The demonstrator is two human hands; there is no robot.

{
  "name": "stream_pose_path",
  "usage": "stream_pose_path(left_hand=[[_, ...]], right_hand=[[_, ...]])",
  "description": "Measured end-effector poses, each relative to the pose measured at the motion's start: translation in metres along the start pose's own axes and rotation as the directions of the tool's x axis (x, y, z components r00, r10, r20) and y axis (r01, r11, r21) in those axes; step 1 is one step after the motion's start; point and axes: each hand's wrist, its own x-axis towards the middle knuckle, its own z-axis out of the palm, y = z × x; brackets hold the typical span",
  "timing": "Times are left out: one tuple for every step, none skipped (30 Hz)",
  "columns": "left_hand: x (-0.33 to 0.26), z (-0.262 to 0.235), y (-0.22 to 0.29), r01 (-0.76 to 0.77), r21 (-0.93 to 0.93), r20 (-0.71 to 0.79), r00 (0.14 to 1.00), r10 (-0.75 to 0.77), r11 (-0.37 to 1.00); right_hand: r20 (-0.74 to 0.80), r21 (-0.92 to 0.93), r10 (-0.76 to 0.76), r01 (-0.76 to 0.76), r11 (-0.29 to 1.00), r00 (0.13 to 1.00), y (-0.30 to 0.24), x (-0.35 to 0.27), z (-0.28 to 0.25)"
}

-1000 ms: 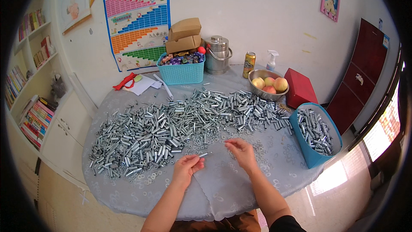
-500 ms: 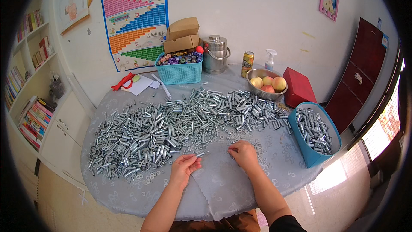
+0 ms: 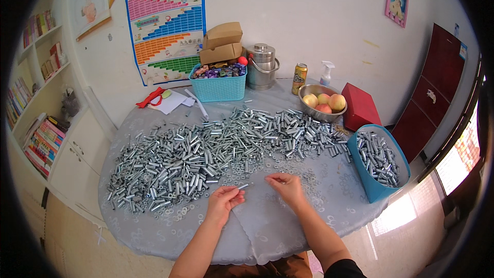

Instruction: The person repeatedly picks up small metal cylindrical parts and washers from a large pile on a table, inserts the washers into the cylinders, and places the assembled units into a blue plastic bin. The process is continuous and repetitive throughout the clip.

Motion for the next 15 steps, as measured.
stream_pose_path(left_hand=[[0.0,0.001,0.0,0.004,-0.003,-0.002,1.0,-0.004,1.0],[0.0,0.0,0.0,0.008,0.003,0.0,1.0,-0.008,1.0],[0.0,0.0,0.0,0.012,0.009,0.002,1.0,-0.012,1.0],[0.0,0.0,0.0,0.016,0.015,0.003,1.0,-0.017,1.0],[0.0,0.002,0.001,0.023,0.022,0.006,1.0,-0.023,1.0],[-0.001,0.004,0.001,0.029,0.029,0.009,1.0,-0.029,0.999],[-0.001,0.005,0.002,0.035,0.037,0.012,0.999,-0.036,0.999],[-0.001,0.004,0.001,0.039,0.024,0.015,0.999,-0.04,0.999],[-0.001,0.002,0.0,0.044,0.012,0.017,0.999,-0.044,0.999],[-0.001,0.001,0.0,0.048,0.0,0.02,0.999,-0.048,0.999],[-0.001,0.001,0.0,0.049,-0.007,0.025,0.998,-0.049,0.999],[-0.001,0.001,0.0,0.051,-0.013,0.03,0.998,-0.05,0.999],[-0.001,0.001,0.0,0.052,-0.019,0.035,0.998,-0.052,0.998],[-0.002,0.001,0.001,0.055,-0.027,0.036,0.998,-0.054,0.998],[-0.002,0.002,0.001,0.057,-0.035,0.038,0.998,-0.056,0.998]], right_hand=[[0.021,0.045,0.005,-0.006,0.999,1.0,-0.002,-0.002,0.004],[0.044,0.09,0.01,-0.014,0.996,0.999,-0.003,-0.003,0.008],[0.068,0.134,0.013,-0.022,0.991,0.998,-0.004,-0.004,0.012],[0.077,0.17,0.015,-0.028,0.985,0.997,-0.004,-0.005,0.016],[0.083,0.204,0.019,-0.035,0.978,0.996,-0.003,-0.005,0.019],[0.088,0.238,0.022,-0.042,0.97,0.996,-0.002,-0.005,0.021],[0.105,0.23,0.003,-0.027,0.973,0.994,-0.002,-0.006,0.022],[0.126,0.223,-0.017,-0.011,0.975,0.992,-0.002,-0.008,0.024],[0.147,0.217,-0.037,0.005,0.976,0.989,-0.002,-0.008,0.026],[0.148,0.272,-0.033,-0.008,0.962,0.988,-0.002,-0.008,0.028],[0.149,0.326,-0.029,-0.021,0.945,0.988,0.0,-0.007,0.03],[0.15,0.379,-0.025,-0.034,0.925,0.988,0.001,-0.007,0.031],[0.168,0.419,-0.034,-0.04,0.907,0.985,-0.001,-0.007,0.031],[0.185,0.457,-0.044,-0.046,0.888,0.982,-0.003,-0.006,0.031],[0.202,0.495,-0.055,-0.054,0.867,0.978,-0.005,-0.006,0.032]])
